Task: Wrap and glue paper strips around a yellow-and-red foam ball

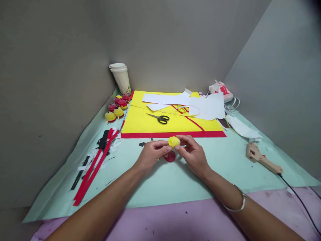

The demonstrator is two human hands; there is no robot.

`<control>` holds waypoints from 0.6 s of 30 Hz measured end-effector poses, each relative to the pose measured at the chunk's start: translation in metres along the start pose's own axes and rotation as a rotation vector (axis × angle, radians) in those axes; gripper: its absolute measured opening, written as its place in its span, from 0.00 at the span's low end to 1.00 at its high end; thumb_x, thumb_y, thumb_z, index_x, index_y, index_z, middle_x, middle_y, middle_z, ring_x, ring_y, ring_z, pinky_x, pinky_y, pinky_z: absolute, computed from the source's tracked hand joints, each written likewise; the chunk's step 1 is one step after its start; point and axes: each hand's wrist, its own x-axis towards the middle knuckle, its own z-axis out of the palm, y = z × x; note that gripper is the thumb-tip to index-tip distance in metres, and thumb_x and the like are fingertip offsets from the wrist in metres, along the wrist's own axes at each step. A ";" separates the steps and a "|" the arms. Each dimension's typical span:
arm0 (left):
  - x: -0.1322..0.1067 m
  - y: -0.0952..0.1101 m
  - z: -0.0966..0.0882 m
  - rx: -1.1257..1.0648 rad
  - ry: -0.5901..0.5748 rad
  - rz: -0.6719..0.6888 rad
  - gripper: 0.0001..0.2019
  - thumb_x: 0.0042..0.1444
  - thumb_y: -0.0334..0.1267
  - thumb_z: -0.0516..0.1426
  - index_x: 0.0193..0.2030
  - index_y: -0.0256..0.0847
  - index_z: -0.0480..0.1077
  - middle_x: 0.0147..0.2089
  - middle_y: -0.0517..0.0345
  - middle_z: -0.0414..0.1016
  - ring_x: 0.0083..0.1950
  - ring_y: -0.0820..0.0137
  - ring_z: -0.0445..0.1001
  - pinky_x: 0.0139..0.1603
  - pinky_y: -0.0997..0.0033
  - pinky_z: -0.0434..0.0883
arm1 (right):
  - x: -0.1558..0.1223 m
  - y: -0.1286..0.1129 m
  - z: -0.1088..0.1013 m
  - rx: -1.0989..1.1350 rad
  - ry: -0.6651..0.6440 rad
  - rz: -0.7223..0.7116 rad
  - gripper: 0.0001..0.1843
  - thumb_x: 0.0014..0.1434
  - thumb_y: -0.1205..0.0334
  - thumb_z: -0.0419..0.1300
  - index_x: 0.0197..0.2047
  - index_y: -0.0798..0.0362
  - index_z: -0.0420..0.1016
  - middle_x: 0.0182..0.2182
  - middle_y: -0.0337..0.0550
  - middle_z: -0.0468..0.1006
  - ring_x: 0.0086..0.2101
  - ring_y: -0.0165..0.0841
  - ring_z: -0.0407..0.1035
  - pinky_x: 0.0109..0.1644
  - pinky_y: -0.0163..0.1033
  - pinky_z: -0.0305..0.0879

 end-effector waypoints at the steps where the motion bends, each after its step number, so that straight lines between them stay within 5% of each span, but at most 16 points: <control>1: 0.000 0.000 0.000 0.006 0.002 0.006 0.13 0.52 0.42 0.65 0.40 0.36 0.80 0.28 0.58 0.74 0.28 0.75 0.62 0.29 0.72 0.55 | 0.000 0.000 0.000 -0.005 -0.006 -0.001 0.17 0.57 0.57 0.66 0.50 0.48 0.74 0.42 0.43 0.74 0.38 0.34 0.71 0.37 0.38 0.72; 7: 0.001 -0.001 -0.003 0.007 0.017 0.005 0.12 0.52 0.44 0.64 0.34 0.35 0.79 0.22 0.62 0.66 0.25 0.77 0.58 0.27 0.72 0.52 | 0.001 0.000 -0.002 -0.058 -0.030 -0.075 0.21 0.58 0.59 0.65 0.55 0.44 0.73 0.48 0.44 0.72 0.40 0.33 0.72 0.36 0.37 0.74; 18: 0.001 -0.002 -0.002 -0.028 0.002 -0.014 0.14 0.49 0.47 0.65 0.29 0.36 0.76 0.21 0.63 0.65 0.24 0.76 0.59 0.25 0.74 0.55 | -0.001 -0.003 -0.001 -0.072 -0.031 -0.125 0.18 0.58 0.62 0.64 0.52 0.42 0.77 0.43 0.42 0.74 0.38 0.31 0.71 0.35 0.34 0.73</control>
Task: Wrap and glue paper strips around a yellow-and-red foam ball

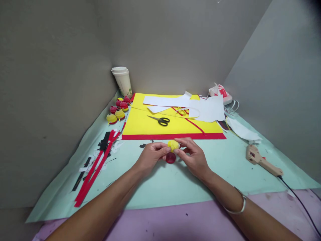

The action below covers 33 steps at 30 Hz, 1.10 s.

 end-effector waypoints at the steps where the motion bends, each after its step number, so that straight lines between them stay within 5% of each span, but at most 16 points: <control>1: 0.000 0.000 0.000 -0.009 -0.003 -0.005 0.14 0.49 0.47 0.65 0.29 0.36 0.76 0.21 0.63 0.64 0.24 0.76 0.60 0.25 0.74 0.55 | 0.000 -0.001 0.000 0.004 0.000 0.005 0.18 0.58 0.62 0.64 0.52 0.42 0.77 0.43 0.42 0.74 0.38 0.31 0.71 0.35 0.34 0.73; 12: -0.006 0.007 0.008 0.055 0.013 0.031 0.11 0.51 0.42 0.65 0.38 0.37 0.80 0.32 0.57 0.76 0.30 0.73 0.66 0.32 0.72 0.60 | 0.002 0.002 0.001 0.140 0.017 0.180 0.18 0.57 0.53 0.65 0.50 0.48 0.75 0.43 0.44 0.74 0.39 0.35 0.72 0.35 0.38 0.73; 20: -0.005 0.006 0.005 0.086 0.046 0.035 0.11 0.53 0.45 0.63 0.32 0.38 0.79 0.21 0.63 0.67 0.24 0.75 0.59 0.29 0.72 0.58 | 0.002 0.001 -0.002 0.029 -0.029 0.068 0.21 0.58 0.58 0.65 0.55 0.43 0.74 0.48 0.45 0.72 0.38 0.33 0.71 0.36 0.37 0.72; 33: -0.003 0.005 0.004 0.078 0.032 0.031 0.12 0.52 0.45 0.64 0.31 0.36 0.77 0.20 0.63 0.64 0.24 0.76 0.59 0.27 0.73 0.55 | 0.002 0.000 -0.002 0.017 -0.022 0.075 0.17 0.57 0.58 0.65 0.51 0.45 0.77 0.44 0.44 0.74 0.38 0.33 0.71 0.38 0.37 0.72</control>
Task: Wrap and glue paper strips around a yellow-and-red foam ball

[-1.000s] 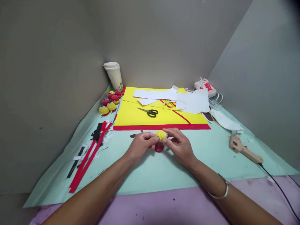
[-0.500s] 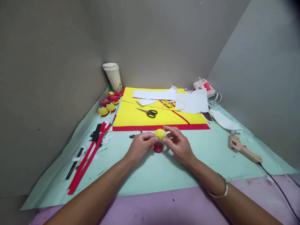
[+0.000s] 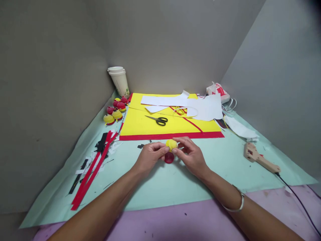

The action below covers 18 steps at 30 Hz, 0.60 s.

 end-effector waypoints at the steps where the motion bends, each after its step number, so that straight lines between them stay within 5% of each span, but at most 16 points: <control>1: 0.000 0.001 0.001 -0.007 -0.006 0.005 0.12 0.52 0.45 0.64 0.32 0.36 0.78 0.21 0.62 0.66 0.25 0.75 0.59 0.27 0.73 0.55 | 0.000 0.000 0.000 0.006 0.009 0.006 0.17 0.57 0.57 0.65 0.51 0.45 0.77 0.44 0.44 0.74 0.38 0.33 0.71 0.38 0.38 0.73; 6: -0.001 0.002 0.003 -0.033 -0.043 0.013 0.13 0.51 0.45 0.64 0.37 0.36 0.79 0.29 0.58 0.73 0.28 0.74 0.62 0.29 0.72 0.57 | 0.000 0.001 0.003 0.076 0.062 0.036 0.18 0.56 0.57 0.66 0.50 0.47 0.75 0.44 0.44 0.73 0.38 0.34 0.71 0.36 0.37 0.73; 18: 0.000 0.000 0.002 -0.060 -0.020 -0.010 0.14 0.50 0.47 0.64 0.26 0.37 0.73 0.21 0.64 0.64 0.23 0.77 0.57 0.25 0.74 0.53 | 0.000 0.001 0.000 -0.031 0.005 -0.040 0.19 0.58 0.57 0.65 0.54 0.43 0.75 0.45 0.43 0.73 0.38 0.33 0.72 0.37 0.38 0.74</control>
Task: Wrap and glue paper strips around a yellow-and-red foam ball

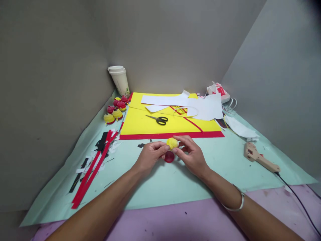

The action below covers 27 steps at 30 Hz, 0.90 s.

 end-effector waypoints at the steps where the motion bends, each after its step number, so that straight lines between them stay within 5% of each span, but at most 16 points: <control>1: 0.000 0.000 0.000 0.003 0.000 0.003 0.14 0.50 0.47 0.64 0.25 0.37 0.73 0.20 0.64 0.64 0.23 0.77 0.57 0.25 0.74 0.53 | 0.000 0.000 0.000 -0.003 0.000 -0.008 0.19 0.58 0.57 0.65 0.53 0.43 0.75 0.44 0.43 0.73 0.38 0.33 0.72 0.37 0.38 0.74; 11: -0.001 0.001 0.000 0.012 -0.005 -0.002 0.14 0.51 0.47 0.64 0.27 0.36 0.74 0.21 0.63 0.65 0.23 0.76 0.57 0.25 0.73 0.53 | -0.001 -0.001 0.001 0.002 0.016 0.032 0.18 0.57 0.56 0.65 0.51 0.44 0.76 0.43 0.43 0.74 0.37 0.33 0.71 0.37 0.38 0.73; 17: -0.001 0.000 0.001 -0.019 -0.024 0.013 0.13 0.52 0.43 0.64 0.41 0.36 0.78 0.30 0.59 0.73 0.29 0.74 0.63 0.30 0.73 0.56 | 0.000 0.000 0.004 0.121 0.051 0.118 0.18 0.57 0.55 0.65 0.51 0.47 0.75 0.43 0.44 0.73 0.38 0.34 0.71 0.36 0.38 0.72; 27: 0.001 -0.004 -0.002 -0.012 -0.009 0.040 0.10 0.53 0.43 0.63 0.30 0.37 0.77 0.22 0.63 0.66 0.25 0.76 0.59 0.28 0.73 0.56 | 0.000 -0.001 0.001 0.024 -0.010 0.045 0.21 0.58 0.57 0.65 0.55 0.44 0.73 0.46 0.44 0.72 0.39 0.33 0.71 0.38 0.38 0.73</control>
